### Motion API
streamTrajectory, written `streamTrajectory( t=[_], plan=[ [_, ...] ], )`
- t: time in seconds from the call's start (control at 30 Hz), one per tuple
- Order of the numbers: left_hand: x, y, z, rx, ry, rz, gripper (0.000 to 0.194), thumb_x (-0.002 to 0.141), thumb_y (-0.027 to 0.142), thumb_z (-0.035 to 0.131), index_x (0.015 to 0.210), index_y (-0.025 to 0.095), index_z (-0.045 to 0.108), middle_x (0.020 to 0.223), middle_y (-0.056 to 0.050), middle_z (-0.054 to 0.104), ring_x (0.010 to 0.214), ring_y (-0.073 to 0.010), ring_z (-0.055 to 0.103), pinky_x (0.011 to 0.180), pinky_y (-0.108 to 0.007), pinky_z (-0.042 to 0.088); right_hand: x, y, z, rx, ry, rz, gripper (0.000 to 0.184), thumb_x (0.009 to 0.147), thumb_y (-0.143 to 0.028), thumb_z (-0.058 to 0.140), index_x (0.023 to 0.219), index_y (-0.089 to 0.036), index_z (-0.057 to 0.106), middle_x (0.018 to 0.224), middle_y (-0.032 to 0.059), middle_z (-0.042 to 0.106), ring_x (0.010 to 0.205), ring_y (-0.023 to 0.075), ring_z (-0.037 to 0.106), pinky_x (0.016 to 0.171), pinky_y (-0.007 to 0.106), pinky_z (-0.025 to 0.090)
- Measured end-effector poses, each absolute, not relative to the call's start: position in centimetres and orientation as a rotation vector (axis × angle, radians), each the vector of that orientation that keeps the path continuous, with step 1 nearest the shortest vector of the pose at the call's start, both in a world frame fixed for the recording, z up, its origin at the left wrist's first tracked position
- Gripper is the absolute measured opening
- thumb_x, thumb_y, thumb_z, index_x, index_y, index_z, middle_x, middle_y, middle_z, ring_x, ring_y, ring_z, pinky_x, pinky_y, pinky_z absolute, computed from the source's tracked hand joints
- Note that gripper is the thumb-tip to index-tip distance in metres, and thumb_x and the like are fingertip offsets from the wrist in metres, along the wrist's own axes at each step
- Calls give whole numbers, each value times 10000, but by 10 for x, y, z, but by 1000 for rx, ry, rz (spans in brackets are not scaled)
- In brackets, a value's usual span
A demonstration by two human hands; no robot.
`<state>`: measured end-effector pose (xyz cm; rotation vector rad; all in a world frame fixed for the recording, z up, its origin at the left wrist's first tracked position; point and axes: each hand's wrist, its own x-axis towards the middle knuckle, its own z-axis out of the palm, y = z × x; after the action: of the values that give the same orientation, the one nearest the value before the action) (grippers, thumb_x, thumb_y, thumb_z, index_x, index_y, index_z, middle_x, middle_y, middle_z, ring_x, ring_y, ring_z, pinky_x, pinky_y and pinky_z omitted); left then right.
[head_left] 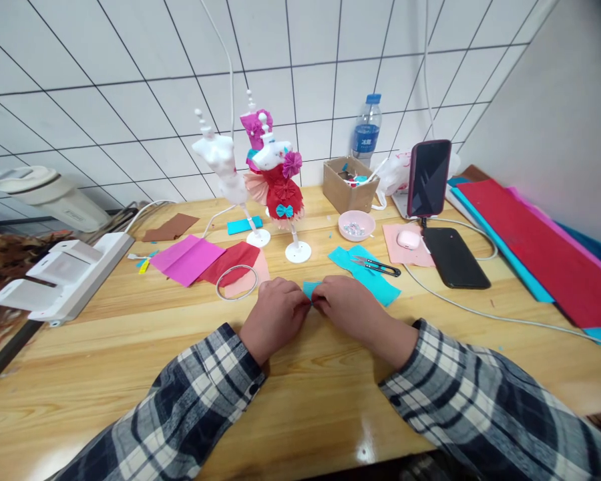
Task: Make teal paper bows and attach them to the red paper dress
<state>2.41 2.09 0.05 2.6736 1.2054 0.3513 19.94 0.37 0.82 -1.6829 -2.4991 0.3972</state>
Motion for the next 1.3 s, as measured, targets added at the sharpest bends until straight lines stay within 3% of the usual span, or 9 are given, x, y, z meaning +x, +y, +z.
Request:
streamTrajectory(
  t=[0.37, 0.53, 0.73, 1.03, 1.3],
  plan=[
    [21, 26, -2, 2670, 1093, 353, 164, 877, 184, 546, 930, 204, 700, 807, -36, 716, 772, -207, 616, 725, -344, 463, 200, 0, 12, -1706, -2504, 232, 214, 922, -246, 495, 855, -237, 698, 821, 52, 645, 905, 213, 527, 689, 285, 362],
    [21, 26, -4, 2701, 1085, 347, 178, 877, 180, 536, 840, 195, 709, 782, -49, 695, 777, -204, 601, 737, -344, 464, 201, 0, 10, -1662, -2537, 159, 222, 922, -246, 499, 824, -216, 695, 836, 65, 621, 890, 218, 511, 703, 297, 360],
    [24, 26, 0, 2738, 1023, 448, 158, 849, 148, 547, 818, 168, 701, 926, -78, 685, 884, -216, 581, 828, -369, 454, 201, 1, 9, -1677, -2519, 188, 217, 912, -208, 505, 810, -207, 697, 821, 56, 619, 861, 204, 531, 670, 291, 356],
    [23, 27, -4, 2687, 1065, 382, 194, 885, 185, 532, 974, 213, 702, 835, -40, 718, 797, -211, 612, 746, -348, 462, 203, 2, 11, -1689, -2506, 238, 201, 912, -252, 507, 874, -213, 700, 851, 55, 631, 873, 203, 571, 652, 285, 369],
    [25, 26, -4, 2687, 1065, 376, 206, 890, 174, 518, 900, 192, 722, 848, -62, 703, 818, -206, 606, 784, -357, 460, 204, 0, 13, -1711, -2454, 304, 185, 892, -255, 515, 908, -242, 700, 878, 45, 640, 869, 194, 584, 616, 270, 349]
  ],
)
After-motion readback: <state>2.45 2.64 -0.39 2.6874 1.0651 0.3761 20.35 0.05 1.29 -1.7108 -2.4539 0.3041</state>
